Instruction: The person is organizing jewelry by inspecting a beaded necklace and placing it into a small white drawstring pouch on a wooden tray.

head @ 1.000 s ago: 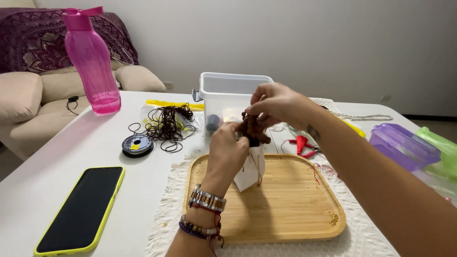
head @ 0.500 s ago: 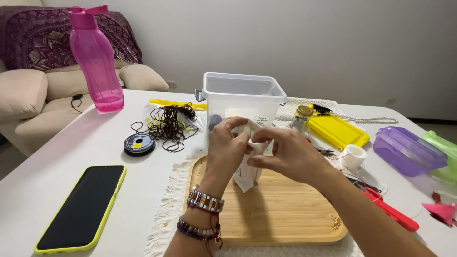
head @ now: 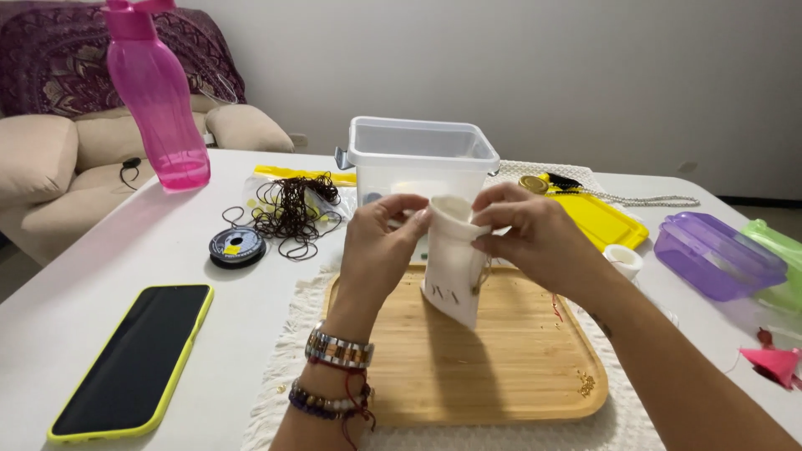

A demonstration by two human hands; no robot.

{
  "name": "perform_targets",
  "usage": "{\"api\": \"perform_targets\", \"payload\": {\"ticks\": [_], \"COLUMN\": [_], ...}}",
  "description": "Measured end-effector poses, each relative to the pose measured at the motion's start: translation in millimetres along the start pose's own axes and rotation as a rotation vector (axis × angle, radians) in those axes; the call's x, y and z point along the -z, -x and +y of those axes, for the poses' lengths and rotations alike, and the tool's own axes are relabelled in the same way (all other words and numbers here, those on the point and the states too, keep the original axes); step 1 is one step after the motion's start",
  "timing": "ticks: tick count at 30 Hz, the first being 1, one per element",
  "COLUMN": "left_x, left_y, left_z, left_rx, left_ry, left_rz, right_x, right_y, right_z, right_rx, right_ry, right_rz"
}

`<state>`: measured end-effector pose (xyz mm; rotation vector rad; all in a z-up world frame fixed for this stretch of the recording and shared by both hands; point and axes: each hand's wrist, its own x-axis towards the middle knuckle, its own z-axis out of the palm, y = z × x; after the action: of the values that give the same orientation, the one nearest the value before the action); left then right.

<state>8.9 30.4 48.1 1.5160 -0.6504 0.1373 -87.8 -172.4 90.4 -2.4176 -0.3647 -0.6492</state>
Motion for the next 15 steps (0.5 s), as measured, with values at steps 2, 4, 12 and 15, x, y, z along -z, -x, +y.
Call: {"api": "perform_targets", "payload": {"ticks": [2, 4, 12, 15], "left_x": [3, 3, -11, -20], "left_y": [8, 15, 9, 14], "left_z": [12, 23, -11, 0], "left_rx": [0.032, 0.060, 0.123, 0.114], "left_ry": [0.041, 0.083, 0.294, 0.426], "left_rz": [-0.110, -0.218, -0.417, -0.484], "right_x": [-1, -1, 1, 6], "right_y": [7, 12, 15, 20], "right_z": [-4, -8, -19, -20], "right_rx": [0.006, 0.015, -0.060, -0.077], "right_ry": [-0.063, -0.125, -0.275, -0.418], "right_rz": [-0.007, -0.013, -0.039, 0.028]}}
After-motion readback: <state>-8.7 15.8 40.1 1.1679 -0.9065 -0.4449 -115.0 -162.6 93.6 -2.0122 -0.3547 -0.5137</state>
